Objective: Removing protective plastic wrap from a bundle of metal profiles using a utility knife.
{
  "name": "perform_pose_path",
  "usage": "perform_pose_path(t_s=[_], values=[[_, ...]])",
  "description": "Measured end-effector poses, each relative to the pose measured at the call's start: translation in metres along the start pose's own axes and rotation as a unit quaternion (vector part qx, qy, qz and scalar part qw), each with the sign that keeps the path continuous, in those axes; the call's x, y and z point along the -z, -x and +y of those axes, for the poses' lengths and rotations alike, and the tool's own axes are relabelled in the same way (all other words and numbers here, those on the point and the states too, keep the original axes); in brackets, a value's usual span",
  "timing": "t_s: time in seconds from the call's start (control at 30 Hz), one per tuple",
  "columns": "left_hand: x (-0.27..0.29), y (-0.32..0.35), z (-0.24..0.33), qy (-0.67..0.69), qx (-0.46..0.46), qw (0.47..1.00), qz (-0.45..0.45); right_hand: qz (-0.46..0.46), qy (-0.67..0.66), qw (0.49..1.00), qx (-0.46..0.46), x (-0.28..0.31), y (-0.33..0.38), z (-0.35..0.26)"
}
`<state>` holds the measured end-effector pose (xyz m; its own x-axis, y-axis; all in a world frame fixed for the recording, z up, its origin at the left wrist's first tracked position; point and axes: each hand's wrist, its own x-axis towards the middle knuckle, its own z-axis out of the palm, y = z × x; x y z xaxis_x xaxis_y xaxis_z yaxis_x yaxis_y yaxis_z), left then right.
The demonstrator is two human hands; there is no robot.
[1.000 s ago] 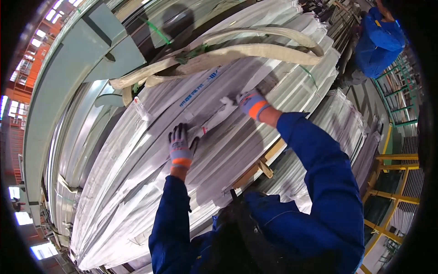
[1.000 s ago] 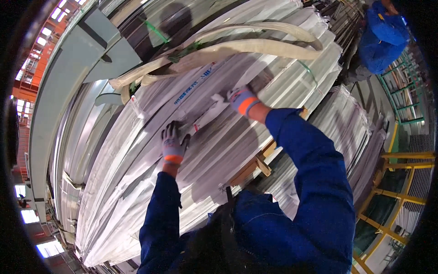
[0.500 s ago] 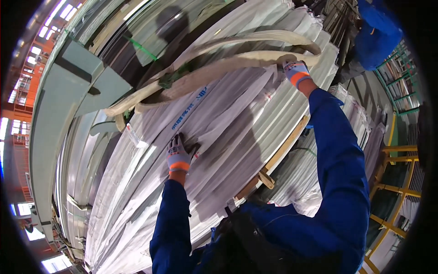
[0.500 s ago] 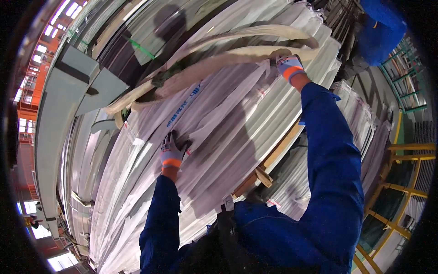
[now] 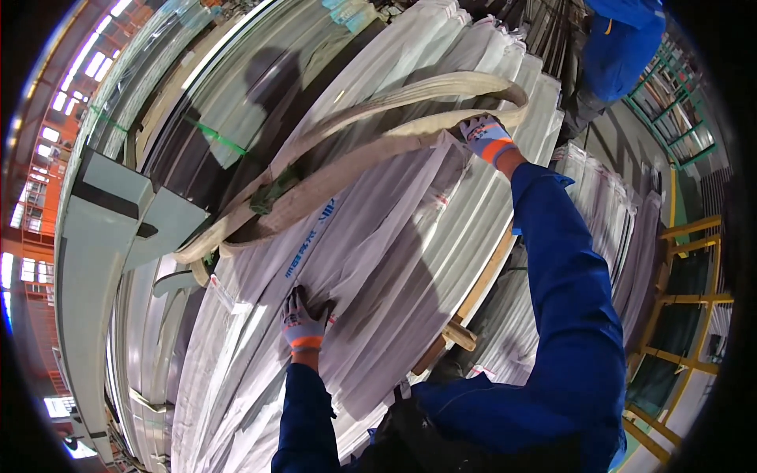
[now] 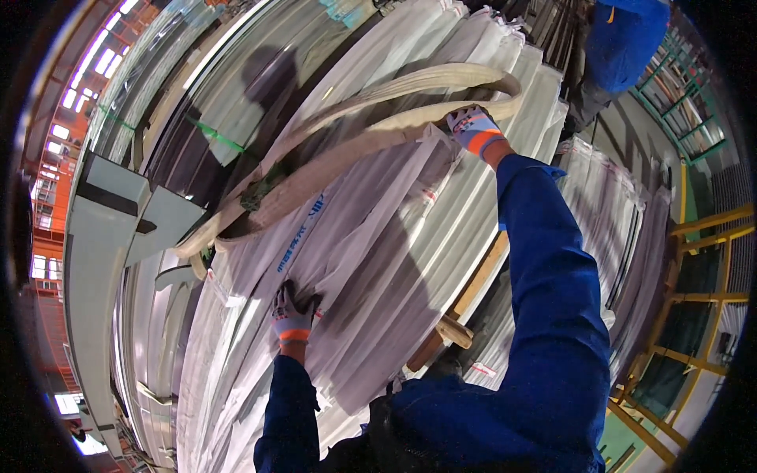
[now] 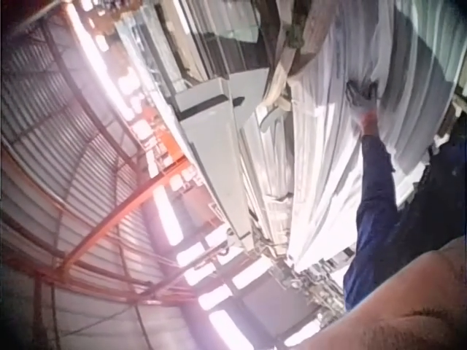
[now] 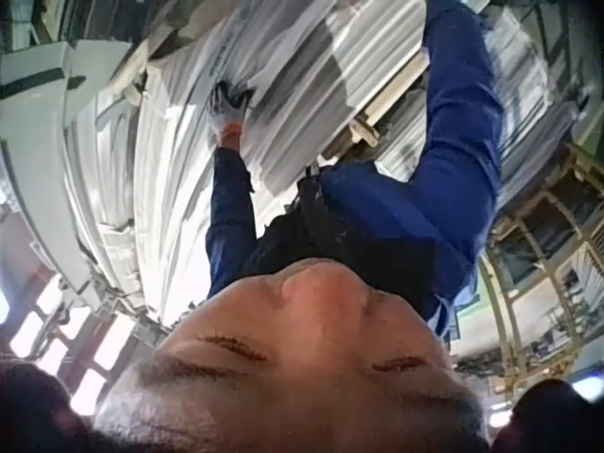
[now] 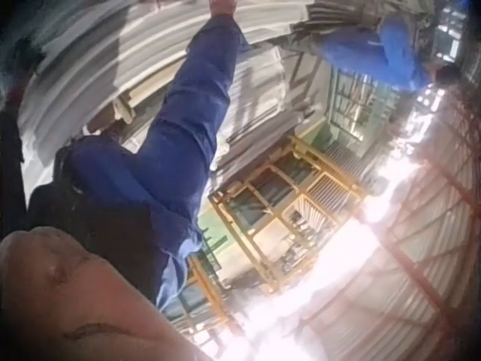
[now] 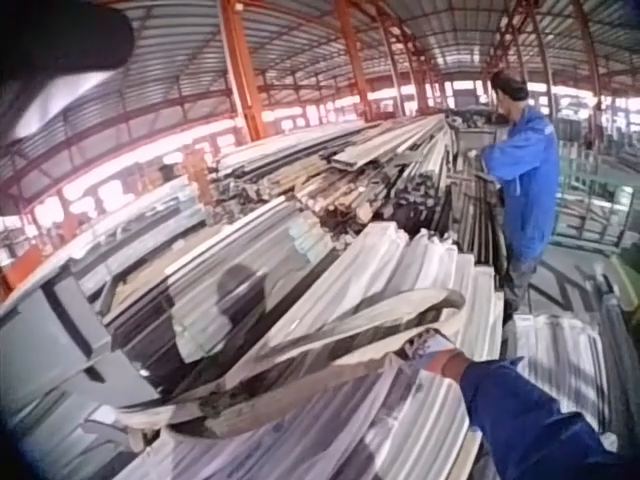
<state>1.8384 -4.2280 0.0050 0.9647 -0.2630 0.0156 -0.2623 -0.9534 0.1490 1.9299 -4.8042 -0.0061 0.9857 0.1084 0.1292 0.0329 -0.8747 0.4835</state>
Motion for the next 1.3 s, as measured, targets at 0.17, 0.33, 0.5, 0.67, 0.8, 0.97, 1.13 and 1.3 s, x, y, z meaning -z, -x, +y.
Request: perform_pose_path(t_s=[0.17, 0.33, 0.5, 0.67, 0.8, 0.97, 1.13, 1.3], values=[[0.000, -0.008, 0.008, 0.027, -0.001, 1.000, 0.006, 0.001, -0.031, 0.998, -0.062, 0.000, 0.018, -0.021], [0.008, -0.011, 0.000, 0.062, -0.073, 0.993, 0.067, -0.073, -0.095, 0.987, -0.103, 0.032, 0.012, -0.025], [0.039, -0.098, 0.072, 0.035, -0.257, 0.944, 0.204, -0.100, -0.034, 0.992, -0.073, 0.023, 0.003, -0.023], [0.070, -0.226, 0.239, -0.203, -0.331, 0.913, 0.126, -0.061, -0.069, 0.993, -0.077, 0.003, 0.011, -0.026], [0.056, -0.265, 0.279, -0.234, -0.182, 0.954, 0.037, -0.071, -0.148, 0.977, -0.133, 0.022, 0.009, -0.033], [0.017, -0.322, 0.234, -0.234, -0.194, 0.953, -0.006, -0.090, -0.127, 0.982, -0.108, 0.018, -0.009, -0.035], [0.078, -0.334, 0.232, -0.223, -0.138, 0.965, -0.002, -0.082, -0.154, 0.979, -0.104, -0.006, -0.017, -0.051], [0.156, -0.408, 0.109, -0.176, 0.125, 0.964, 0.155, -0.106, -0.173, 0.971, -0.126, 0.001, -0.006, -0.059]])
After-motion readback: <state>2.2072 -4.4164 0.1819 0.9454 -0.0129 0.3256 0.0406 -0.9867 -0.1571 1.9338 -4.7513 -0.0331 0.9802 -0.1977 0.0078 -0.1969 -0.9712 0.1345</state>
